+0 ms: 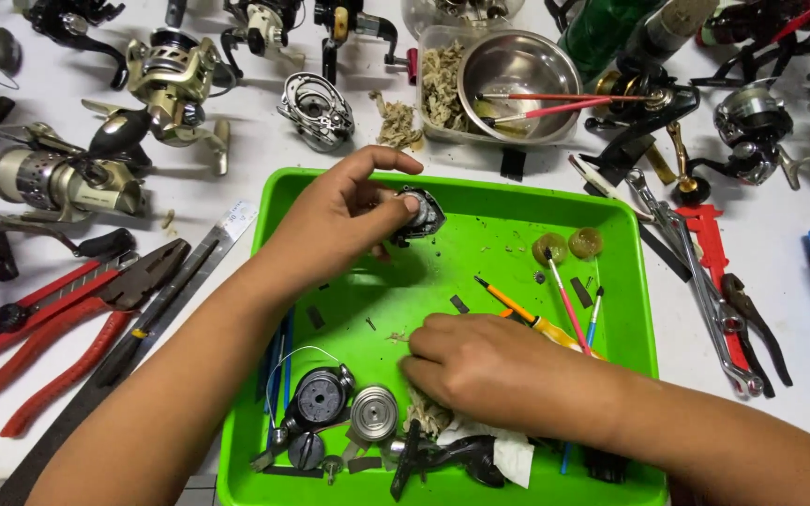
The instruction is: Disassembling and cleaning the internal components of a fishing reel at a repair workbench.
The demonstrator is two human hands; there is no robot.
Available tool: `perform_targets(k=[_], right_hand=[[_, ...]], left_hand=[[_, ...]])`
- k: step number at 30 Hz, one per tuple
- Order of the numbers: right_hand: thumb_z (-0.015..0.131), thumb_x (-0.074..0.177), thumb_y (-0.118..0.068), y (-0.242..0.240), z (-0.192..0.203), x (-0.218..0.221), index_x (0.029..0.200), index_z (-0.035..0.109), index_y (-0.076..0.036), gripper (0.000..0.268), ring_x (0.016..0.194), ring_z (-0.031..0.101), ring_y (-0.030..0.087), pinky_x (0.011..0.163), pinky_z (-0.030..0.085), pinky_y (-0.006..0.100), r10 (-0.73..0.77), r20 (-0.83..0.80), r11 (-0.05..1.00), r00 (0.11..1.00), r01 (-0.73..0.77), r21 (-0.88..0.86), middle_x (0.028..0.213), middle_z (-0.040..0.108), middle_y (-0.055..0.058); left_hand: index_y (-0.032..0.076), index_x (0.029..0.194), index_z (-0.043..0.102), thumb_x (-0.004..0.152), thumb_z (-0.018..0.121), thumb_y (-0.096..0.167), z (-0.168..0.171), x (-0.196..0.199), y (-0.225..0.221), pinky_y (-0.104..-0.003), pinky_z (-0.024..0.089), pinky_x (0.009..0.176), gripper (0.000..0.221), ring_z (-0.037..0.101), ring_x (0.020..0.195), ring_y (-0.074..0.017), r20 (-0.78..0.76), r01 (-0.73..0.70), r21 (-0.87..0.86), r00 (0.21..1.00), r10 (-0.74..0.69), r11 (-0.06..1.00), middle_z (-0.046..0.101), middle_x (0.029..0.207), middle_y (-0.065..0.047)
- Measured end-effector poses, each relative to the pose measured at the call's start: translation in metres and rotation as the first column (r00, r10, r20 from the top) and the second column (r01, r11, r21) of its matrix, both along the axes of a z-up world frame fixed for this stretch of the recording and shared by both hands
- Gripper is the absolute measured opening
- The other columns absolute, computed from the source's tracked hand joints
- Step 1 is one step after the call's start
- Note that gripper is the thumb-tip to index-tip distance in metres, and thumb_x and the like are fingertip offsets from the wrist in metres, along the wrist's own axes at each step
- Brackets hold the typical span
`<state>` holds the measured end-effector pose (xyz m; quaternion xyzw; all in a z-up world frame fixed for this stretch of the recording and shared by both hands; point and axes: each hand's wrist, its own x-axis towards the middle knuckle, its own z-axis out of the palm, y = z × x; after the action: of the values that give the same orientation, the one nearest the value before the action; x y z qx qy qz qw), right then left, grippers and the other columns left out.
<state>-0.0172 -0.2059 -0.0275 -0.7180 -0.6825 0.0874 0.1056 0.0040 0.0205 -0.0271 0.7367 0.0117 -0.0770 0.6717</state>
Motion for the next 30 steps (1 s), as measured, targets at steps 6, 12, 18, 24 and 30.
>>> perform_targets(k=[6,12,18,24,30], right_hand=[[0.069,0.097,-0.011,-0.036,-0.006,-0.007,0.087,0.059,-0.004,0.015,0.066,0.056,0.032,0.043,0.045,0.049,-0.036,0.1,0.999,0.994,0.036,0.006,0.075,0.058,0.009],[0.059,0.098,-0.008,-0.053,0.016,-0.015,0.129,0.058,-0.001,0.032,0.09,0.059,0.035,0.066,0.051,0.051,-0.15,-0.125,0.986,0.981,0.139,-0.087,0.101,0.056,0.014],[0.056,0.088,0.003,-0.094,0.042,-0.001,0.142,0.058,-0.01,0.056,0.121,0.061,0.043,0.113,0.038,0.058,-0.247,-0.222,0.964,0.943,0.262,0.04,0.137,0.056,0.024],[0.07,0.092,-0.013,-0.125,0.069,0.0,0.103,0.074,-0.008,0.013,0.078,0.06,0.027,0.067,0.049,0.04,-0.465,-0.074,0.88,0.882,0.47,0.073,0.086,0.064,0.007],[0.069,0.093,-0.023,-0.134,0.035,-0.017,0.111,0.07,-0.015,0.02,0.081,0.055,0.027,0.067,0.044,0.045,-0.443,0.029,0.892,0.896,0.443,-0.09,0.09,0.063,0.004]], left_hand=[[0.029,0.129,0.06,0.086,0.071,0.038,0.015,-0.004,-0.005,-0.031,0.053,0.079,0.045,0.071,0.092,-0.0155,-0.045,0.117,0.416,0.993,-0.108,0.902,0.077,0.105,-0.002],[0.018,0.119,0.064,0.089,0.069,0.034,-0.001,0.0,-0.007,-0.036,0.048,0.071,0.035,0.071,0.08,-0.0192,0.062,0.177,0.584,0.963,-0.261,0.792,0.077,0.089,-0.003],[0.017,0.121,0.069,0.087,0.067,0.037,-0.007,0.002,-0.008,-0.04,0.052,0.079,0.039,0.075,0.094,-0.0251,-0.015,0.228,0.672,0.956,-0.294,0.704,0.08,0.104,-0.007],[0.012,0.117,0.072,0.085,0.071,0.031,-0.015,0.003,-0.006,-0.043,0.052,0.079,0.037,0.072,0.093,-0.0298,0.004,0.261,0.727,0.924,-0.383,0.635,0.076,0.109,-0.01],[0.013,0.123,0.071,0.089,0.065,0.032,-0.003,0.001,-0.011,-0.043,0.052,0.083,0.039,0.069,0.097,-0.0303,-0.106,0.322,0.746,0.922,-0.373,0.583,0.068,0.118,-0.007]])
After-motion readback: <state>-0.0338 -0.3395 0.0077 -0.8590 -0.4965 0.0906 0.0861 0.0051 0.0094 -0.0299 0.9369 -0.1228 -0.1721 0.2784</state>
